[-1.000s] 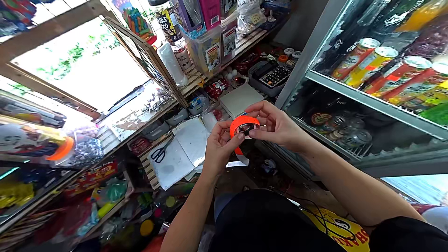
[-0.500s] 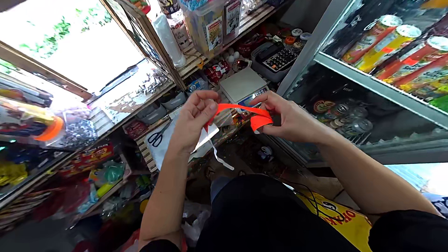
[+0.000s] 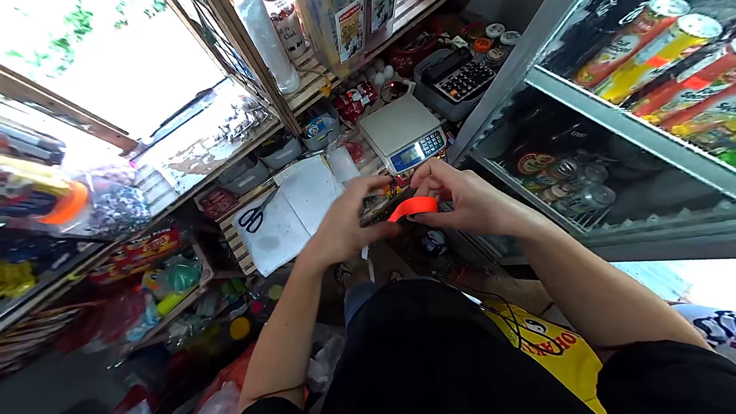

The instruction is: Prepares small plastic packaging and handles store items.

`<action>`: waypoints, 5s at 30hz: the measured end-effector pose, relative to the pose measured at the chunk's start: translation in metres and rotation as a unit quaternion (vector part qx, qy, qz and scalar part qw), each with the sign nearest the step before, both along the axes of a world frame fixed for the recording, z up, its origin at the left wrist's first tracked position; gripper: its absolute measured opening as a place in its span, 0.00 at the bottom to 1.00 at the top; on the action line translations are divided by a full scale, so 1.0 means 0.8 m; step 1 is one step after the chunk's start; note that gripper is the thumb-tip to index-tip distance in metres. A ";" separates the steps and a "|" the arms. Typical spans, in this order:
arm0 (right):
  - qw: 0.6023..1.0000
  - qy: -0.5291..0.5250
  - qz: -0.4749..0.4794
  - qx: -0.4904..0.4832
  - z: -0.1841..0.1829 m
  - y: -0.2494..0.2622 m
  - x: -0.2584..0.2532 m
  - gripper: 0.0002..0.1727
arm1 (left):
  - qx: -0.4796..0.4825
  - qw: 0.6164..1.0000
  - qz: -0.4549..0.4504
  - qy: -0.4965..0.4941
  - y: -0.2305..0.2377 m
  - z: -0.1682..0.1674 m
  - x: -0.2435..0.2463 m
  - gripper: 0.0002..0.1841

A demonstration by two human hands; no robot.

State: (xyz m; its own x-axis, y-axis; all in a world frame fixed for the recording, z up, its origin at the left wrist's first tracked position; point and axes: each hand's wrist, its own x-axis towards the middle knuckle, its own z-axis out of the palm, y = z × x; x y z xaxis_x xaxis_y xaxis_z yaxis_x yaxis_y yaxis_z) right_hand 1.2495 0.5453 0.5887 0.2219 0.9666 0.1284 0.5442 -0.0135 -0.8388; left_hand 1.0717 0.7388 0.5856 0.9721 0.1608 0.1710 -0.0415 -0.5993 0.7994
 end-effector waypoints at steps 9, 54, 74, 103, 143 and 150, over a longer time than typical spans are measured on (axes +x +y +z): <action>0.998 0.042 -0.037 0.037 0.002 -0.006 0.001 0.27 | -0.127 0.991 -0.018 -0.040 -0.022 -0.022 0.023 0.24; 0.907 0.217 0.009 0.360 -0.065 -0.013 -0.045 0.18 | -0.604 0.773 -0.173 -0.088 -0.086 -0.065 0.020 0.06; 0.897 0.285 0.001 0.338 -0.064 -0.008 -0.073 0.16 | -0.582 0.793 -0.134 -0.118 -0.089 -0.060 -0.003 0.04; 0.988 -0.033 -0.023 0.148 -0.104 -0.044 -0.061 0.16 | -0.454 0.886 0.081 0.048 -0.108 -0.091 -0.039 0.09; 0.979 0.023 0.138 0.151 -0.102 0.031 -0.078 0.17 | -0.408 0.892 0.175 -0.089 -0.094 -0.101 -0.103 0.11; 0.931 0.275 0.128 0.205 -0.106 0.063 -0.104 0.16 | -0.583 0.795 0.080 -0.148 -0.068 -0.095 -0.106 0.08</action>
State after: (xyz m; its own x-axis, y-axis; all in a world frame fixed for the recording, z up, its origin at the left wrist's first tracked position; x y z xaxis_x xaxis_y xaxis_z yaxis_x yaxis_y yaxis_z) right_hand 1.1665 0.5961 0.5041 0.1320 0.8918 0.4327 -0.0271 0.4396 -0.8978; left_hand 0.9869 0.6844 0.5099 0.8677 0.4960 0.0326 -0.3292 0.5243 0.7853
